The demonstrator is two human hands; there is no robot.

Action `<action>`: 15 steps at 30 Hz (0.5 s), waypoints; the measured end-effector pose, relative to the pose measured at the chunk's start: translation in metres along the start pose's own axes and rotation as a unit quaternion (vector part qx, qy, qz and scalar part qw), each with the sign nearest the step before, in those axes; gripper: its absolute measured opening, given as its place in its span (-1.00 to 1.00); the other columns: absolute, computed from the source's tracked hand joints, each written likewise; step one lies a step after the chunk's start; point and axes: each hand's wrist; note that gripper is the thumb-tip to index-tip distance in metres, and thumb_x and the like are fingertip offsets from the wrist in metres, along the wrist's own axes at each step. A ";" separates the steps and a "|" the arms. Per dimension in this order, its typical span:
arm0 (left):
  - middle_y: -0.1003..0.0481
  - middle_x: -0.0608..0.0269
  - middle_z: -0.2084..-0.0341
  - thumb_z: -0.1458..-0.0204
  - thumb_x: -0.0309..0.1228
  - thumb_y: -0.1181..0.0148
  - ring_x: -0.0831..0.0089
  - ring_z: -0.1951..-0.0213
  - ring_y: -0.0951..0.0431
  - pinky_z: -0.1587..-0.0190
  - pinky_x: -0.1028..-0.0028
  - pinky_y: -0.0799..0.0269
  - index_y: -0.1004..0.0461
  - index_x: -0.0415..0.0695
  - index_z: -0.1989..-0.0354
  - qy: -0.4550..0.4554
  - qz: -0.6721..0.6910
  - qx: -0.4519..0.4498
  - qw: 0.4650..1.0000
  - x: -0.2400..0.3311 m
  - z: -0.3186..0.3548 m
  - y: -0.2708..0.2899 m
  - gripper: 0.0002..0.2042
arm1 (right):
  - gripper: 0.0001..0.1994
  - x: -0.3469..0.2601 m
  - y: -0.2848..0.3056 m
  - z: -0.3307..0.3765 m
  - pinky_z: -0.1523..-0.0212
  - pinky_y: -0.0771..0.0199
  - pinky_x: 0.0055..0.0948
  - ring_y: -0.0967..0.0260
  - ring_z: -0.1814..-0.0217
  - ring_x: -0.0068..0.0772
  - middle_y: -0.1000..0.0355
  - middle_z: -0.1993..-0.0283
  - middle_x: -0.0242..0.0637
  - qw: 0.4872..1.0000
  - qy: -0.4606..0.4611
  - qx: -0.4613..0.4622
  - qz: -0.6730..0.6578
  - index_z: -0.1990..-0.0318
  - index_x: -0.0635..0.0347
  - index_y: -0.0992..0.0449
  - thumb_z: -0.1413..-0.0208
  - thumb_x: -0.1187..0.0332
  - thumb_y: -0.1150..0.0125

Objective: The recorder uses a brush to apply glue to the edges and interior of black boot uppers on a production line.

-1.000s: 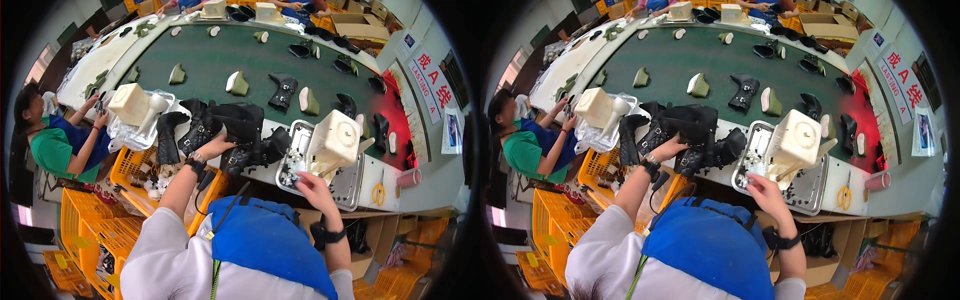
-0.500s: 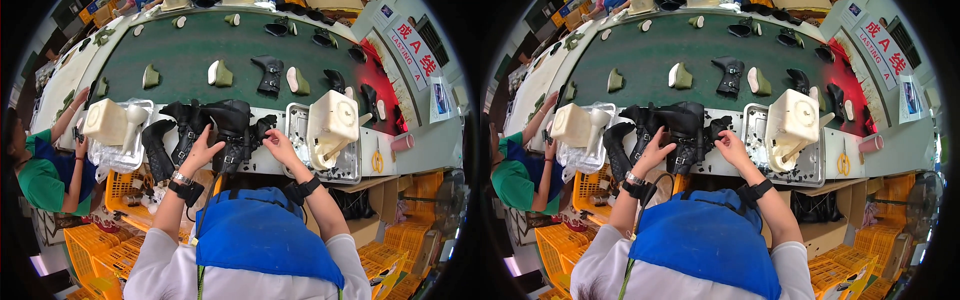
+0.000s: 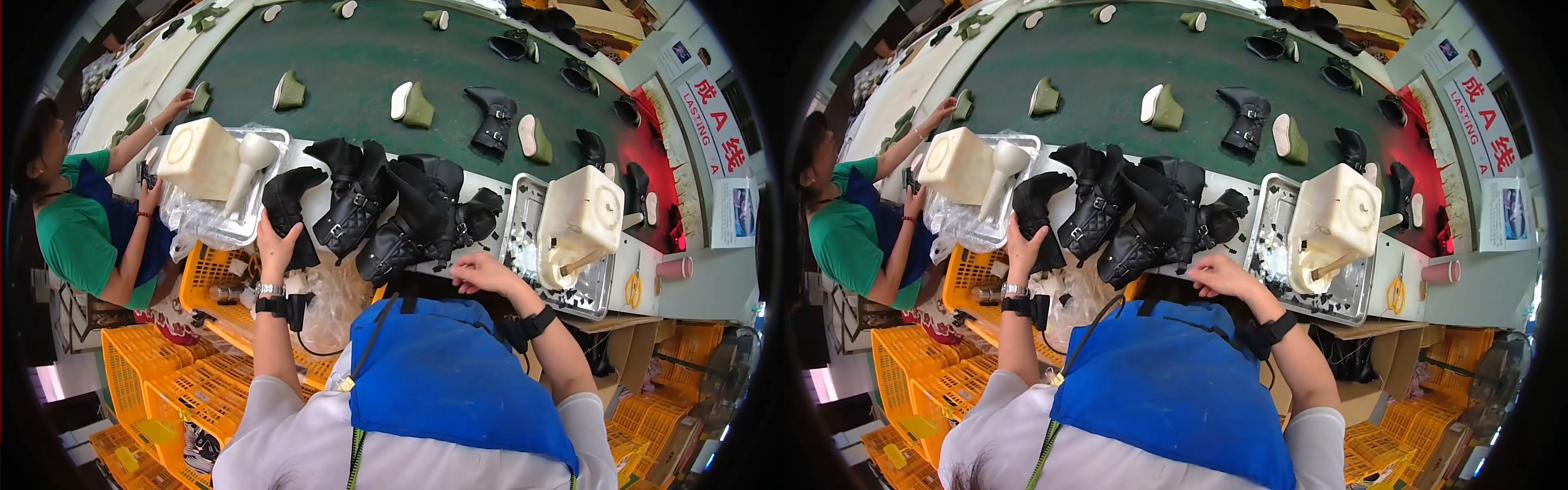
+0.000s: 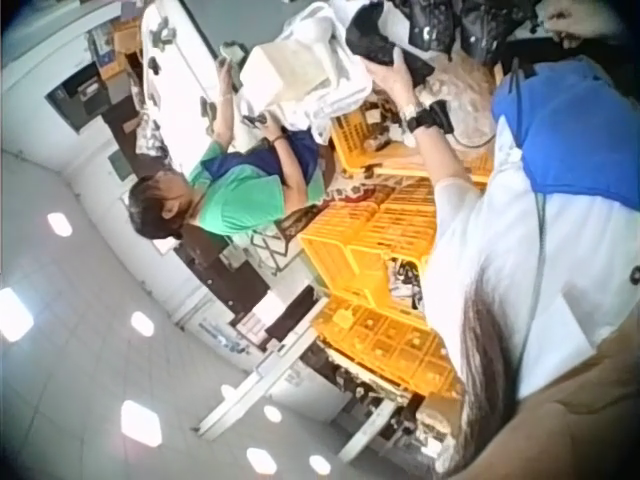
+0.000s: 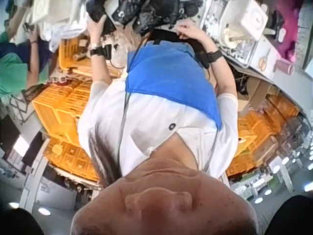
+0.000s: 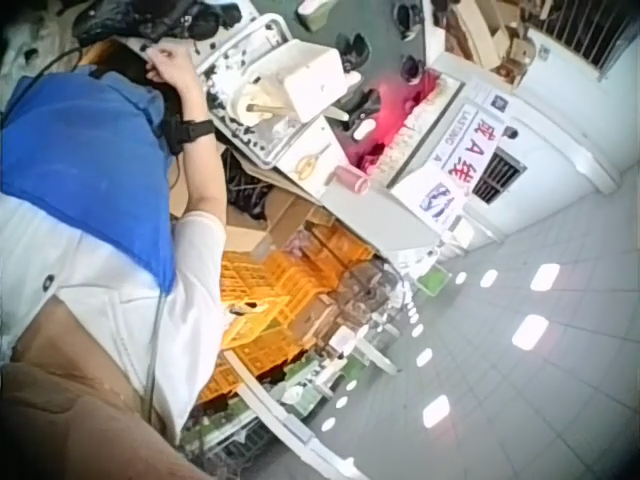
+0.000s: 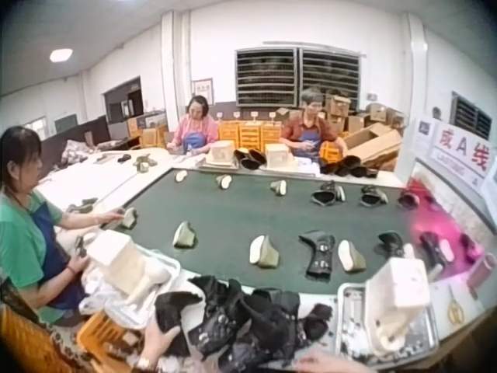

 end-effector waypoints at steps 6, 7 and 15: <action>-0.41 -0.07 0.15 0.31 -0.28 -0.39 0.23 0.18 -0.47 0.12 0.41 -0.38 -0.16 -0.44 -0.06 0.218 0.309 -0.088 0.922 -0.036 -0.013 -0.020 -0.24 | -0.57 -0.022 -0.010 -0.024 0.58 -0.43 -0.58 -0.40 0.59 -0.52 -0.42 0.55 -0.29 0.998 0.000 0.023 0.061 0.51 0.34 -0.48 -0.03 0.04 -0.11; -0.48 0.09 0.28 0.23 -0.41 -0.34 0.40 0.35 -0.51 0.28 0.52 -0.43 -0.32 -0.42 0.07 0.271 0.438 -0.140 0.846 0.001 -0.021 -0.005 -0.47 | -0.54 -0.018 -0.005 -0.026 0.58 -0.43 -0.58 -0.41 0.59 -0.51 -0.43 0.55 -0.28 0.998 -0.014 0.045 0.052 0.50 0.34 -0.47 -0.02 0.01 -0.11; -0.45 0.18 0.20 0.03 -0.56 -0.10 0.39 0.20 -0.49 0.10 0.45 -0.43 -0.33 -0.24 0.06 0.187 0.652 -0.097 0.728 0.053 -0.035 0.070 -0.69 | -0.53 -0.004 -0.005 -0.020 0.57 -0.47 -0.54 -0.41 0.58 -0.46 -0.44 0.48 -0.23 0.991 -0.041 0.131 -0.009 0.36 0.37 -0.45 -0.03 -0.01 -0.08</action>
Point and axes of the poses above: each hand's wrist, its own z-axis away from the middle knuckle, its own y-axis out of the back of the hand, x = y × z
